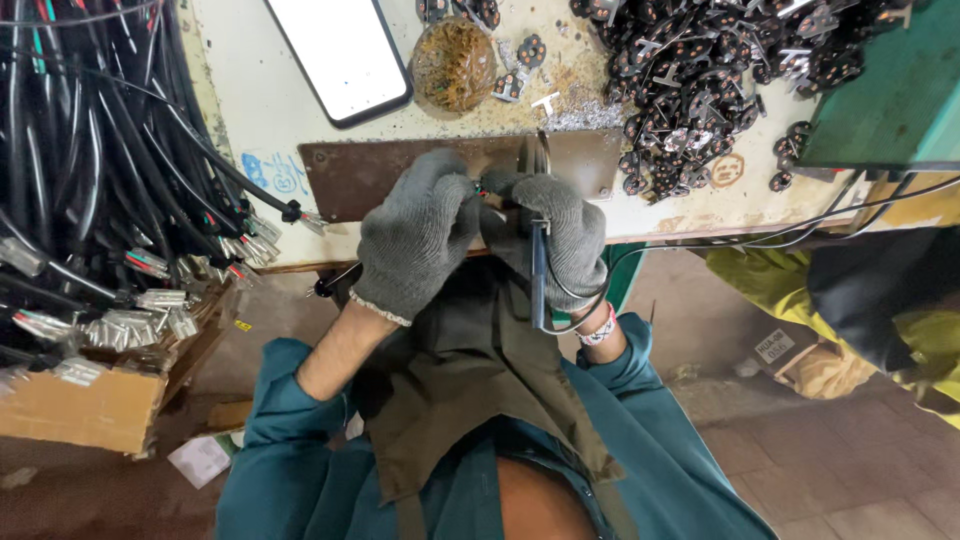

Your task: The person solders colored wires onto small metal components at a workbench. They hold a component in one hand and a soldering iron in the other, apply solder to the joint, then set the finished piece aside and pick up the next component, repeating this cycle across the episode.

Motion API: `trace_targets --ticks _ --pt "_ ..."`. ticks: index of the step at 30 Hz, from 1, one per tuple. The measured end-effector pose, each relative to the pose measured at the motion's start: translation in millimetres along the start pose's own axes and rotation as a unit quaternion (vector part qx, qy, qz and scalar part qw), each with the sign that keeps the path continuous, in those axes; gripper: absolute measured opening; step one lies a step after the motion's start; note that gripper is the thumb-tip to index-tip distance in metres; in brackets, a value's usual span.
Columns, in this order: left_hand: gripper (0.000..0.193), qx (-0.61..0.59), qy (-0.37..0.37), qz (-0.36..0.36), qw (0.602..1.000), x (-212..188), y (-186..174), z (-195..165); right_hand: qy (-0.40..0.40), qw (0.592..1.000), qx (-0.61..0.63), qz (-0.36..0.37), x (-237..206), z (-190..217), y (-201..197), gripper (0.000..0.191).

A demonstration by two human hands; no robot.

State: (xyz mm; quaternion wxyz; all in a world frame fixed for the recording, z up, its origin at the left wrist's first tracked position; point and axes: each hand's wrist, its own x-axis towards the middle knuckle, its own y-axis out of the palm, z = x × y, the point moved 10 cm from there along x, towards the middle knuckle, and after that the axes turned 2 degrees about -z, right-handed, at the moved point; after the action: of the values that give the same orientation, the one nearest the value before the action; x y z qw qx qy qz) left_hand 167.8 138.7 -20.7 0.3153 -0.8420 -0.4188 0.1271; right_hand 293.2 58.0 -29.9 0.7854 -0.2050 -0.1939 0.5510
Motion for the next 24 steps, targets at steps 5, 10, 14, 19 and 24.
trace_targets --ticks 5,10,14,19,24 --pt "0.023 0.007 0.003 0.035 0.999 2.4 7.4 4.0 -0.018 0.999 -0.027 0.012 3.3 -0.1 -2.1 0.051" --pt "0.023 0.019 -0.003 0.053 0.998 2.4 9.6 6.3 -0.010 0.999 0.031 0.028 -10.7 -13.6 -4.8 0.053" --pt "0.022 0.023 0.000 0.036 0.999 5.1 8.2 6.4 0.039 0.999 0.020 -0.002 -39.6 -38.3 -14.8 0.041" --pt "0.024 0.021 0.010 0.030 0.999 2.8 9.4 6.3 0.002 0.999 -0.027 0.032 -58.8 -46.8 -5.5 0.027" --pt "0.025 0.026 -0.001 0.041 0.999 -0.2 13.7 9.6 -0.034 0.994 -0.100 0.030 -47.5 -31.1 -4.3 0.017"
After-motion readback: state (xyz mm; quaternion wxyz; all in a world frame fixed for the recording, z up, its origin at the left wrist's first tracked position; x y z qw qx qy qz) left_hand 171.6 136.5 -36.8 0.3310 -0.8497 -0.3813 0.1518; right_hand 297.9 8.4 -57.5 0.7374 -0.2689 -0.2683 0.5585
